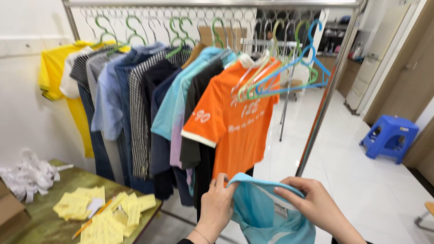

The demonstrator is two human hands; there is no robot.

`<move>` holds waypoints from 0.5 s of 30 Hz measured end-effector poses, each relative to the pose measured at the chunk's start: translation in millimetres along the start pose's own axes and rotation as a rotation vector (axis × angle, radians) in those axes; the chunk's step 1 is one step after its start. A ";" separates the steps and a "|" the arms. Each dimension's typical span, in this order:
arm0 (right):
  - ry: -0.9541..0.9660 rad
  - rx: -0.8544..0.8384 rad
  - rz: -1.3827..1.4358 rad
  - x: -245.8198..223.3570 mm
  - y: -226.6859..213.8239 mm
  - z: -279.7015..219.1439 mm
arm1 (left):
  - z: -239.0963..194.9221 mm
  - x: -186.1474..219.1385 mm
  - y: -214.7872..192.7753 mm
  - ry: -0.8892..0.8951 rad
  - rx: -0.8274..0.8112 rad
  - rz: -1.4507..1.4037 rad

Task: The person picks up folded t-shirts from a table, places them on hangers, and hangs them on a clothing rack. They repeat this process for several shirts of different colors, including orange, light blue, black, gray, yellow, and purple.

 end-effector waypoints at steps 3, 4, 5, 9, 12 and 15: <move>-0.019 -0.014 0.057 -9.6 -7.6 22.6 | 41.7 -11.2 -28.2 -0.033 0.040 -0.105; -0.036 -0.048 0.097 -13.2 -7.2 31.2 | 55.4 -14.1 -40.7 -0.039 0.068 -0.164; -0.046 -0.035 0.098 -18.8 -9.2 45.9 | 70.9 -15.5 -52.9 -0.028 0.079 -0.159; -0.292 0.048 -0.020 -73.8 -18.3 112.1 | 128.8 -21.8 -94.5 0.049 0.152 -0.144; -0.217 0.268 0.125 -128.0 -37.7 182.6 | 170.2 -33.9 -103.5 0.074 0.126 -0.084; -0.068 0.363 0.348 -159.4 -48.0 257.1 | 207.8 -41.5 -111.4 0.131 0.117 -0.044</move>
Point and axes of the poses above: each hand's wrist, its own z-axis towards the middle knuckle, its own y-axis out of the palm, x = y × z, the point moved 6 cm from there along z, towards the middle knuckle, and after that the axes turned 12 degrees about -z, right-handed, at the moved point
